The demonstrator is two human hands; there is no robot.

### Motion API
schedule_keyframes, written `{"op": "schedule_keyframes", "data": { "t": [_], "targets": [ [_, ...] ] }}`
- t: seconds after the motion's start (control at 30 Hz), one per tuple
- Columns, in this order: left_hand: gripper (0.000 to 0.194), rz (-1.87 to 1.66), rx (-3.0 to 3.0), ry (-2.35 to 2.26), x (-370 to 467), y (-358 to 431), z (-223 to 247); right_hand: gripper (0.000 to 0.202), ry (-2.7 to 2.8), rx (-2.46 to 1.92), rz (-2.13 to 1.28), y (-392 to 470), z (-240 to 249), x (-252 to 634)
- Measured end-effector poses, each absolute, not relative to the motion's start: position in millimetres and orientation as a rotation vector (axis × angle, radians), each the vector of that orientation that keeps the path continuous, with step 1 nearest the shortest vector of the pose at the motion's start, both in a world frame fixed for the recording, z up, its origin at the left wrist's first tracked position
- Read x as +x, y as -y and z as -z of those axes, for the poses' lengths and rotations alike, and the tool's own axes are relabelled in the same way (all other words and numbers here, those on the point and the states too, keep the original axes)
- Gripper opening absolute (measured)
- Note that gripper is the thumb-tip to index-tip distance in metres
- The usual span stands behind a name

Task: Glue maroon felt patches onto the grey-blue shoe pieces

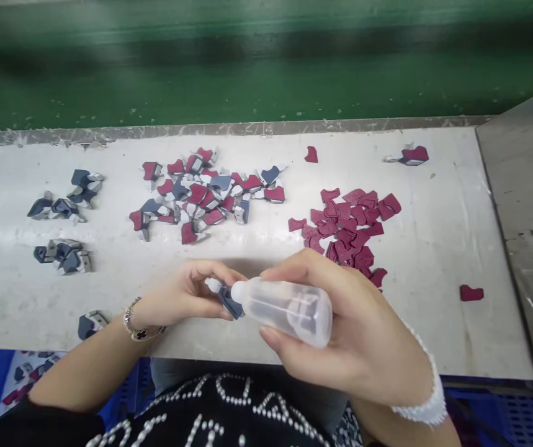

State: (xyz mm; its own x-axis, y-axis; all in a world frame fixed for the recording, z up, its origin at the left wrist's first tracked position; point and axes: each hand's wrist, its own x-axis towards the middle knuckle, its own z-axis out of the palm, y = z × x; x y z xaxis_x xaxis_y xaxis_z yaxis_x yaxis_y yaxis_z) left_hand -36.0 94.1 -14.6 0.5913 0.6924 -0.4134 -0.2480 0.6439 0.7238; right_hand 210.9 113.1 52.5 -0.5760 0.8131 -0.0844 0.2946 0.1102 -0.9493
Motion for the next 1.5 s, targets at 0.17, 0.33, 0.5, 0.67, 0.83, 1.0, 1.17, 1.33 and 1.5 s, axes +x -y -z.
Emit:
{"op": "schedule_keyframes", "data": {
  "t": [0.17,0.33,0.5,0.67,0.83,1.0,1.17,1.33,1.5],
  "targets": [
    [0.029,-0.591,0.651,-0.765,-36.4,-94.0,16.3,0.025,2.01,-1.126,-1.346,-107.9,-52.4,210.6],
    [0.029,-0.574,0.688,-0.796,-35.5,-95.0,15.5,0.024,2.067,-1.158,-1.241,-105.0,-53.7,214.4],
    [0.029,-0.586,0.724,-0.796,-34.3,-95.9,14.8,0.023,2.047,-1.117,-1.314,-106.2,-52.3,212.3],
    [0.028,-0.578,0.74,-0.805,-34.3,-95.7,14.6,0.022,2.059,-1.084,-1.384,-109.4,-52.9,209.5],
    [0.027,-0.569,0.772,-0.824,-33.6,-96.0,13.6,0.02,2.062,-1.078,-1.399,-109.9,-53.4,208.5],
    [0.027,-0.559,0.826,-0.854,-32.6,-96.3,13.8,0.021,2.087,-0.989,-1.434,-109.9,-54.7,208.7],
    [0.029,-0.539,0.846,-0.87,-33.8,-95.7,15.3,0.017,2.098,-1.061,-1.364,-109.3,-53.5,210.3],
    [0.031,-0.542,0.857,-0.869,-34.4,-94.9,15.7,0.016,2.098,-1.074,-1.35,-108.4,-53.9,210.4],
    [0.027,-0.557,0.878,-0.859,-33.1,-96.1,15.7,0.018,2.126,-1.019,-1.399,-109.7,-56.5,208.2]
  ]
}}
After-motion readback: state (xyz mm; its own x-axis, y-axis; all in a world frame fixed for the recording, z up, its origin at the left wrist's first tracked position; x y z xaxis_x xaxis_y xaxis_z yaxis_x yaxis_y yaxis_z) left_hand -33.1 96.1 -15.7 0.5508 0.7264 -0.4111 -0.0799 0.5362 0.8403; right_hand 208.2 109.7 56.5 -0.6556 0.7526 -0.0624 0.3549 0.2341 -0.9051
